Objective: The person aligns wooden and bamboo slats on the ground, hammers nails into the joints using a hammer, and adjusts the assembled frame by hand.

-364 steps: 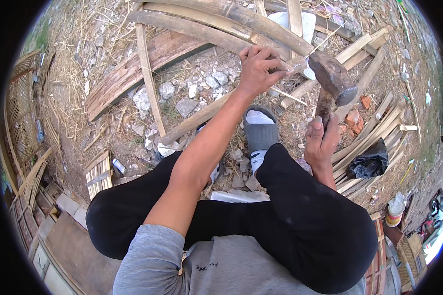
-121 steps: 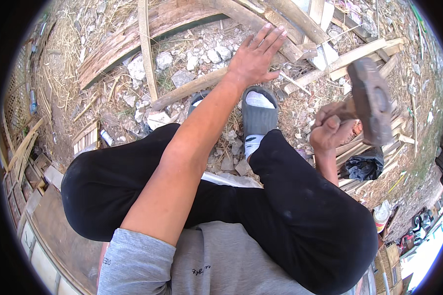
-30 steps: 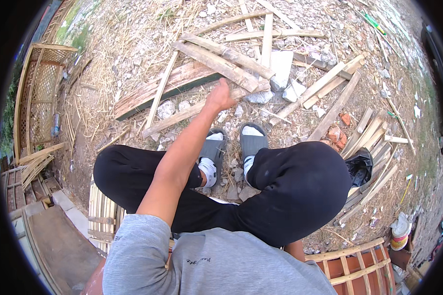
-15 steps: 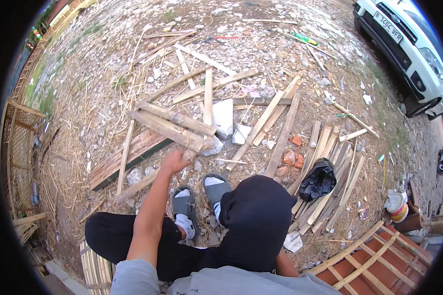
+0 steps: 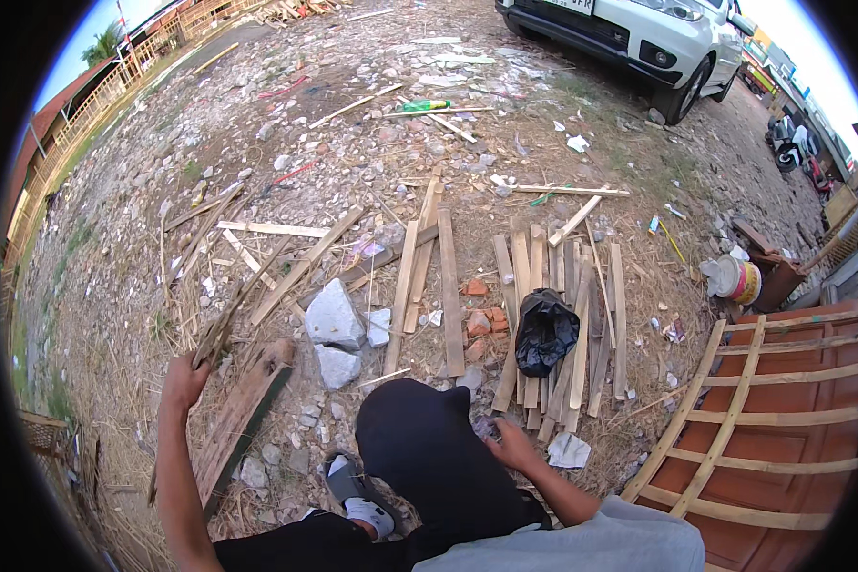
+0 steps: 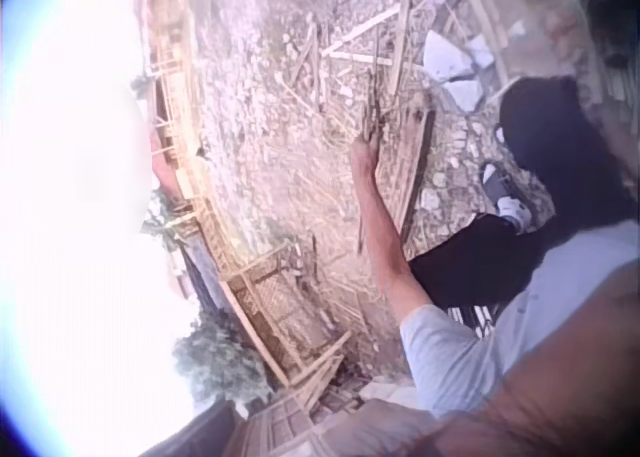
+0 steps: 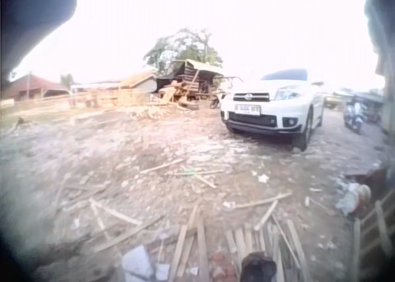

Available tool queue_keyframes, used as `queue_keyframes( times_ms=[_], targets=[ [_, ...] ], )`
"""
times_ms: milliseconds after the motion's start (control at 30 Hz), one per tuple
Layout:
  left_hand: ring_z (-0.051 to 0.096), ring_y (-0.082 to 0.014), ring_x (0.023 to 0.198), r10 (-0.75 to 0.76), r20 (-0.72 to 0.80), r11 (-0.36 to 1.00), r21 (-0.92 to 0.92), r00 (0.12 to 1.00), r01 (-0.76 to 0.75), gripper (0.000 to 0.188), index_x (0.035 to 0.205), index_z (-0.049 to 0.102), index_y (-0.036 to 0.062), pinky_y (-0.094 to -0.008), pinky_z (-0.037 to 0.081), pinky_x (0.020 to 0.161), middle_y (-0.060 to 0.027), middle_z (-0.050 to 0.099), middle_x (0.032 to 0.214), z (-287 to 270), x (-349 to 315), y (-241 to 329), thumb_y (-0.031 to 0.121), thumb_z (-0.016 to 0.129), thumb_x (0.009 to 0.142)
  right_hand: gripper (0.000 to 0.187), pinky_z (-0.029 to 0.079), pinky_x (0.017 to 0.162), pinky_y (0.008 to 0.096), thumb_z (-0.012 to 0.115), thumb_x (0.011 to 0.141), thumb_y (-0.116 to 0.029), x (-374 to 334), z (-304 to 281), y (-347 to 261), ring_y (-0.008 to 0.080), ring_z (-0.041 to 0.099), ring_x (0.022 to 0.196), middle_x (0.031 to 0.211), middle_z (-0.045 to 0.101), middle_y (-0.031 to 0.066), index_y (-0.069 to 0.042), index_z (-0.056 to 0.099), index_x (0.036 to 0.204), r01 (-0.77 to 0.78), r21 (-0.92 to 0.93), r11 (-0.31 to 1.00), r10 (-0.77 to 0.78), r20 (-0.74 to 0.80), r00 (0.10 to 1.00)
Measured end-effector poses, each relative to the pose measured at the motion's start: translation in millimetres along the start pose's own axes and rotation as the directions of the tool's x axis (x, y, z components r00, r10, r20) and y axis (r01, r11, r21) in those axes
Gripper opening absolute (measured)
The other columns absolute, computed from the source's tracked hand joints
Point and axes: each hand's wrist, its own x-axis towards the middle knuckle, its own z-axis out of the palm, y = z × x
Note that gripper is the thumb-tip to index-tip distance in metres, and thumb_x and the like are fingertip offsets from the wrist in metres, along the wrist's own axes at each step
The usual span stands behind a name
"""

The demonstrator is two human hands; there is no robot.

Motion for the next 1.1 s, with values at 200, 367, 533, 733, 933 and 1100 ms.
queue_keyframes(
  times_ms=[200,367,533,733,933,1100],
  targets=[
    [0.062,-0.0424,0.066,0.101,-0.053,0.993,0.070,0.993,-0.098,0.025,0.084,0.067,-0.0025,-0.0481,0.047,0.063,-0.0263,0.062,0.071,-97.9,-44.6,23.1,0.022,0.063,0.082,0.042,0.048,0.092,0.0443,0.070,0.086,-0.023,15.8,0.7,-17.4,0.0411,0.061,0.106,0.111,0.064,0.0243,0.002,0.059,0.117,0.039,0.067,0.997,-0.041,0.037,0.998],
    [0.063,-0.0407,0.068,0.233,-0.044,0.940,0.265,0.971,-0.214,0.022,0.091,0.067,0.0060,-0.0484,0.050,0.064,-0.0201,0.066,0.073,-146.9,-83.1,47.4,0.024,0.069,0.078,0.033,0.052,0.084,0.0419,0.067,0.085,-0.017,67.6,-45.9,-61.3,0.0353,0.067,0.096,0.099,0.068,0.0208,0.002,0.061,0.111,0.064,0.288,0.955,-0.099,0.108,0.989],
    [0.066,-0.0349,0.067,0.469,-0.050,0.784,0.482,0.882,-0.391,0.024,0.084,0.061,0.0092,-0.0465,0.052,0.061,-0.0131,0.065,0.070,-164.8,-115.2,45.8,0.028,0.073,0.075,0.028,0.052,0.086,0.0336,0.063,0.096,-0.018,187.1,-106.9,-135.5,0.0210,0.066,0.099,0.106,0.069,0.0141,0.001,0.061,0.117,0.242,0.415,0.877,-0.171,-0.200,0.965],
    [0.062,-0.0225,0.059,0.767,-0.009,0.480,0.671,0.641,-0.565,0.022,0.070,0.050,0.0118,-0.0374,0.048,0.051,-0.0028,0.053,0.060,-160.1,-133.7,20.4,0.018,0.070,0.063,0.030,0.049,0.089,0.0387,0.064,0.095,-0.024,245.6,-203.6,-309.8,0.0266,0.065,0.099,0.105,0.067,0.0143,0.000,0.062,0.114,0.657,0.183,0.731,-0.493,-0.524,0.695],
    [0.056,-0.0163,0.055,0.845,0.092,0.325,0.695,0.527,-0.642,0.014,0.069,0.050,0.0120,-0.0316,0.048,0.052,0.0002,0.048,0.060,-153.1,-147.7,26.6,0.019,0.062,0.071,0.054,0.046,0.098,0.0459,0.072,0.085,-0.040,322.7,-141.4,-360.5,0.0339,0.059,0.114,0.113,0.066,0.0182,-0.002,0.061,0.121,0.666,-0.309,0.679,-0.734,-0.273,0.622],
    [0.055,-0.0152,0.057,0.869,0.119,0.307,0.631,0.480,-0.712,0.015,0.066,0.049,0.0124,-0.0308,0.045,0.051,0.0002,0.046,0.061,-139.1,-152.1,25.1,0.020,0.061,0.073,0.064,0.051,0.093,0.0440,0.074,0.080,-0.048,391.0,-111.8,-353.3,0.0346,0.066,0.105,0.106,0.068,0.0221,-0.001,0.061,0.122,0.535,-0.205,0.819,-0.506,0.178,0.844]
  ],
)
